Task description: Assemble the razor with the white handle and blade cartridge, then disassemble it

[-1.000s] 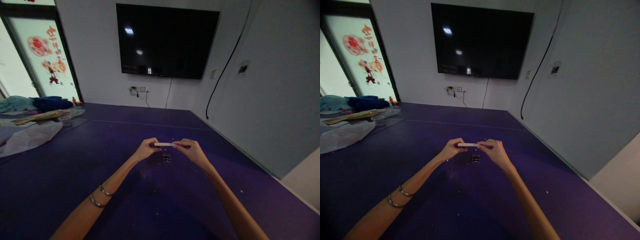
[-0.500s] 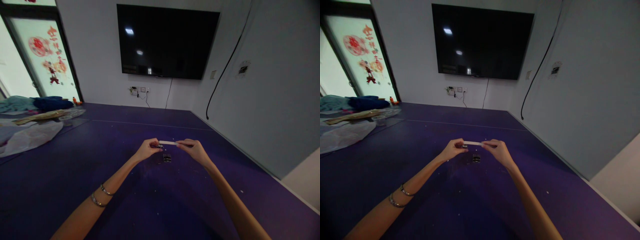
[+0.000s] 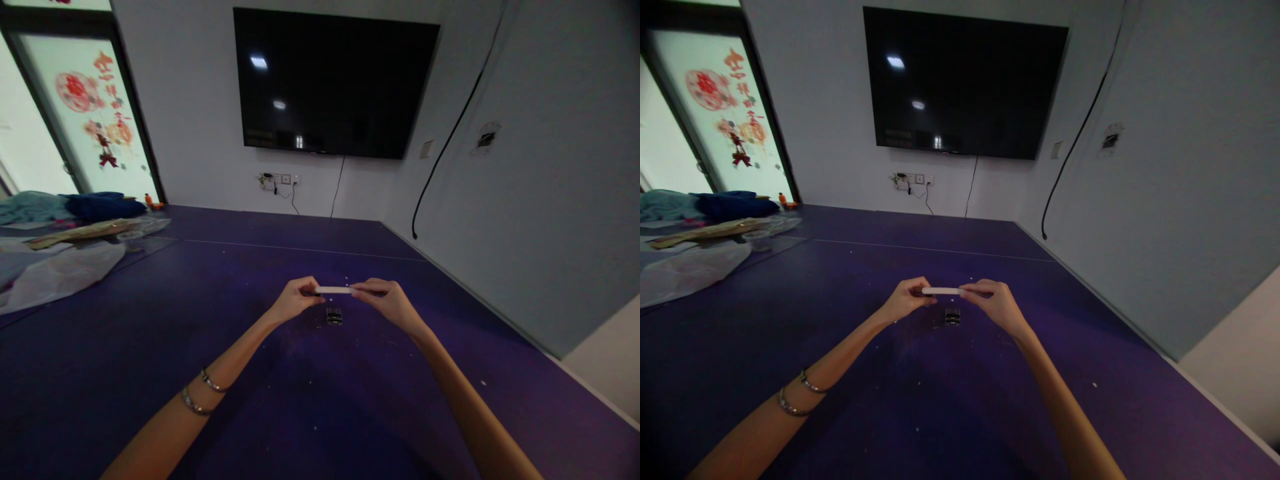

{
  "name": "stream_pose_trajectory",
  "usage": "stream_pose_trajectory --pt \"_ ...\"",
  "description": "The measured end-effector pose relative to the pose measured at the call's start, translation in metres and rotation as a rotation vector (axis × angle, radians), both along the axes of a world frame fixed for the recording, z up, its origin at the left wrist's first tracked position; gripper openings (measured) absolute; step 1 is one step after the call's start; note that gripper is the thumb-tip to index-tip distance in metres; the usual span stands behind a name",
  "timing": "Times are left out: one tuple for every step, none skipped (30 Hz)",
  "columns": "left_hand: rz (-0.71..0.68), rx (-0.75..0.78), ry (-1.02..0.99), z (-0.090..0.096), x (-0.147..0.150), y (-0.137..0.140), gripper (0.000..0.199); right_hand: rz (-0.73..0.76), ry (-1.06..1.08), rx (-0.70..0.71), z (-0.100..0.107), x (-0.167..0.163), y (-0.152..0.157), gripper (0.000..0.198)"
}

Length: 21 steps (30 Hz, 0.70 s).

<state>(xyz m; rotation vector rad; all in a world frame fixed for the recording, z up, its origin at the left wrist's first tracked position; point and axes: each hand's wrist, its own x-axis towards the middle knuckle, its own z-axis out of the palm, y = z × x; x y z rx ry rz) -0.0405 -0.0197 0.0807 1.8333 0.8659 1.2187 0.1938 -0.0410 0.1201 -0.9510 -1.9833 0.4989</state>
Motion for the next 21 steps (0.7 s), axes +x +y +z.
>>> stream_pose_trajectory --pt "-0.003 -0.002 -0.002 0.0002 0.0002 -0.0003 0.021 0.006 -0.002 -0.003 0.0000 0.0000 -0.0001 0.024" --pt "-0.005 -0.003 -0.004 0.0005 0.0004 -0.0006 0.021 0.005 -0.001 -0.004 -0.0001 0.0003 0.0002 0.024" --pt "-0.004 -0.002 -0.004 0.0009 0.0007 -0.0010 0.021 -0.003 0.001 -0.004 -0.0003 0.0010 0.0007 0.024" --pt "0.000 -0.001 -0.002 0.0013 0.0011 -0.0014 0.021 -0.016 0.005 -0.004 -0.0004 0.0018 0.0012 0.025" --pt "0.004 0.002 0.000 0.0017 0.0015 -0.0018 0.020 -0.028 0.010 -0.005 -0.0004 0.0027 0.0017 0.025" --pt "0.006 0.004 0.002 0.0022 0.0019 -0.0022 0.020 -0.036 0.011 -0.005 -0.0002 0.0035 0.0019 0.025" --pt "0.008 0.006 0.003 0.0028 0.0025 -0.0026 0.021 -0.035 0.009 -0.005 0.0002 0.0040 0.0018 0.025" --pt "0.009 0.005 0.003 0.0033 0.0030 -0.0030 0.021 -0.026 0.000 -0.005 0.0008 0.0042 0.0013 0.025" --pt "0.008 0.000 0.004 0.0039 0.0035 -0.0033 0.021 -0.013 -0.012 -0.003 0.0014 0.0042 0.0008 0.024" --pt "0.005 -0.005 0.002 0.0043 0.0038 -0.0036 0.021 0.001 -0.026 -0.001 0.0020 0.0041 0.0003 0.023" --pt "0.002 -0.011 -0.001 0.0044 0.0040 -0.0038 0.021 0.010 -0.037 0.001 0.0024 0.0041 0.0000 0.023" --pt "-0.001 -0.014 -0.003 0.0043 0.0040 -0.0038 0.020 0.013 -0.043 0.001 0.0026 0.0043 0.0000 0.022" --pt "-0.002 -0.013 -0.007 0.0039 0.0039 -0.0036 0.020 0.009 -0.042 0.001 0.0027 0.0049 0.0003 0.022" --pt "-0.003 -0.009 -0.010 0.0032 0.0036 -0.0033 0.020 0.001 -0.038 -0.001 0.0028 0.0056 0.0008 0.023" --pt "-0.002 -0.003 -0.012 0.0023 0.0033 -0.0028 0.021 -0.009 -0.032 -0.003 0.0028 0.0065 0.0012 0.023" --pt "-0.003 0.002 -0.013 0.0013 0.0030 -0.0023 0.021 -0.017 -0.026 -0.005 0.0029 0.0073 0.0016 0.023" --pt "-0.007 0.003 -0.016 0.0004 0.0027 -0.0018 0.021 -0.022 -0.022 -0.005 0.0030 0.0079 0.0018 0.024" --pt "-0.012 0.001 -0.019 -0.0003 0.0025 -0.0014 0.022 -0.022 -0.021 -0.007 0.0031 0.0081 0.0018 0.024" --pt "-0.015 -0.004 -0.022 -0.0008 0.0025 -0.0012 0.022 -0.019 -0.021 -0.008 0.0030 0.0082 0.0018 0.024" --pt "-0.016 -0.010 -0.022 -0.0009 0.0026 -0.0012 0.023 -0.012 -0.024 -0.009 0.0026 0.0081 0.0020 0.024" --pt "-0.016 -0.016 -0.021 -0.0008 0.0029 -0.0015 0.023 -0.005 -0.027 -0.012 0.0020 0.0080 0.0024 0.024"
